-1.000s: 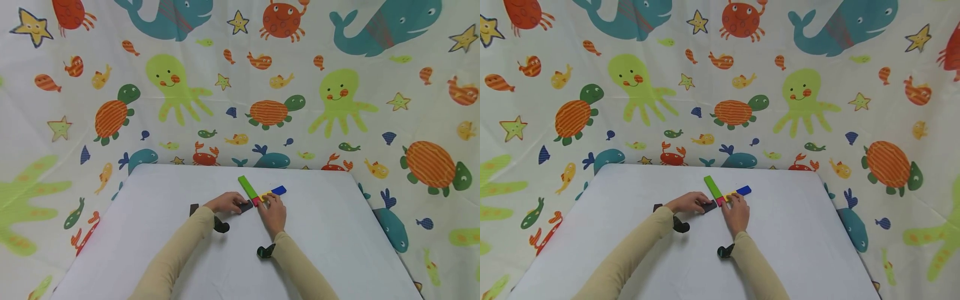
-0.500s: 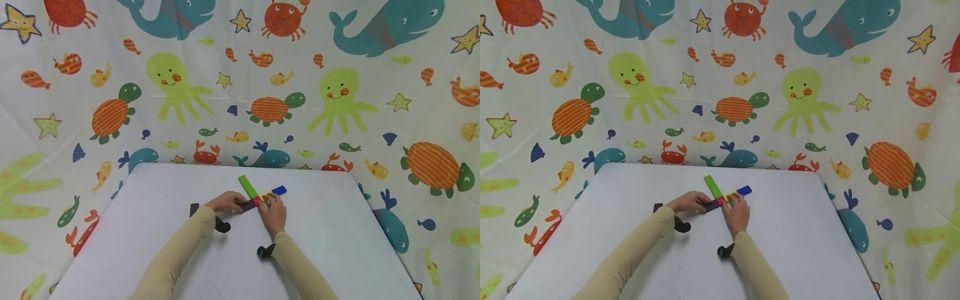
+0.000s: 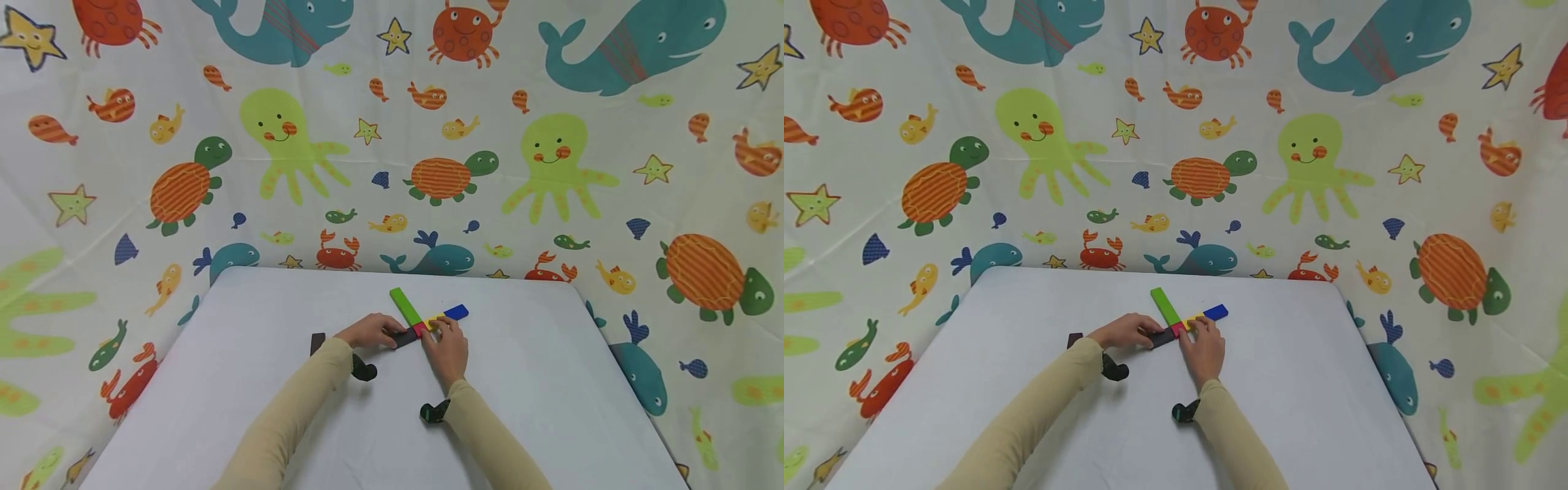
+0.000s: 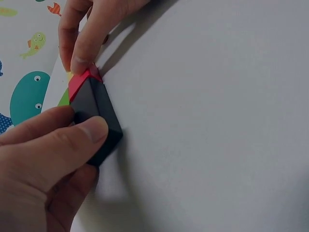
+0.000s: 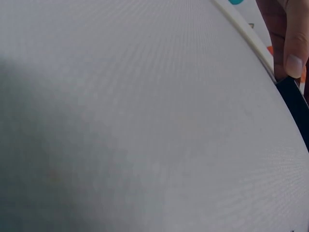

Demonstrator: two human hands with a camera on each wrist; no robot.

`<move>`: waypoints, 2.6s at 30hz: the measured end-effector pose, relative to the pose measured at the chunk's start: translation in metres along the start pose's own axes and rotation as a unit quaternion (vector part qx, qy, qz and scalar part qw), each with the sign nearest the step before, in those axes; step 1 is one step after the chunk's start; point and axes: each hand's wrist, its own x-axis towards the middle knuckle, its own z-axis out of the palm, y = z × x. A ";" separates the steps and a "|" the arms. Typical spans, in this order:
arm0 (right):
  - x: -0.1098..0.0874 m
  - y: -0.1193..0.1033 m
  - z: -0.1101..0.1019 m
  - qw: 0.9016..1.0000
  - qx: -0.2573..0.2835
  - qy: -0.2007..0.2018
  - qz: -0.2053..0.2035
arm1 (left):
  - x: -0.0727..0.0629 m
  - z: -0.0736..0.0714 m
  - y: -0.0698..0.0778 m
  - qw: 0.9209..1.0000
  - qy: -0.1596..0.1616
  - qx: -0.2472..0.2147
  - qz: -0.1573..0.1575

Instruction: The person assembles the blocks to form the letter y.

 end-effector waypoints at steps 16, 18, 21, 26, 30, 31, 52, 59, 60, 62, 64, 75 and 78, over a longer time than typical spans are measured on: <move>-0.001 -0.002 -0.001 1.000 -0.001 0.004 0.001 | 0.001 0.003 -0.001 1.000 0.003 -0.006 -0.009; -0.001 -0.002 -0.001 1.000 -0.003 0.002 0.003 | 0.001 0.002 -0.001 1.000 0.004 -0.007 -0.009; -0.001 -0.003 -0.002 1.000 -0.003 0.003 0.004 | 0.001 0.002 0.001 1.000 0.004 -0.005 -0.011; -0.001 -0.003 -0.002 1.000 -0.003 0.000 0.006 | 0.000 0.003 0.001 1.000 0.005 -0.007 -0.006; -0.002 -0.004 -0.003 1.000 -0.006 -0.005 0.011 | 0.000 0.003 0.001 1.000 0.006 -0.013 -0.003; -0.002 -0.004 -0.003 1.000 -0.007 -0.006 0.012 | 0.000 0.003 0.001 1.000 0.007 -0.013 -0.001; -0.007 -0.007 -0.006 1.000 -0.008 0.006 0.001 | -0.003 0.003 0.001 1.000 0.000 -0.015 0.000; -0.009 -0.008 -0.006 1.000 -0.009 0.004 0.006 | -0.004 0.004 -0.001 1.000 -0.001 -0.014 0.003; -0.010 -0.009 -0.006 1.000 -0.009 0.002 0.008 | -0.004 0.004 -0.002 1.000 -0.002 -0.015 0.001; -0.010 -0.009 -0.006 1.000 -0.010 -0.001 0.012 | -0.004 0.005 -0.003 1.000 -0.003 -0.018 -0.002; -0.011 -0.009 -0.006 1.000 -0.010 -0.003 0.014 | -0.004 0.005 -0.005 1.000 -0.003 -0.018 -0.006; -0.015 -0.012 -0.005 1.000 -0.009 0.002 0.012 | -0.009 0.004 -0.005 1.000 -0.003 -0.015 -0.003; -0.016 -0.013 -0.005 1.000 -0.011 0.002 0.012 | -0.010 0.003 -0.005 1.000 -0.004 -0.018 -0.001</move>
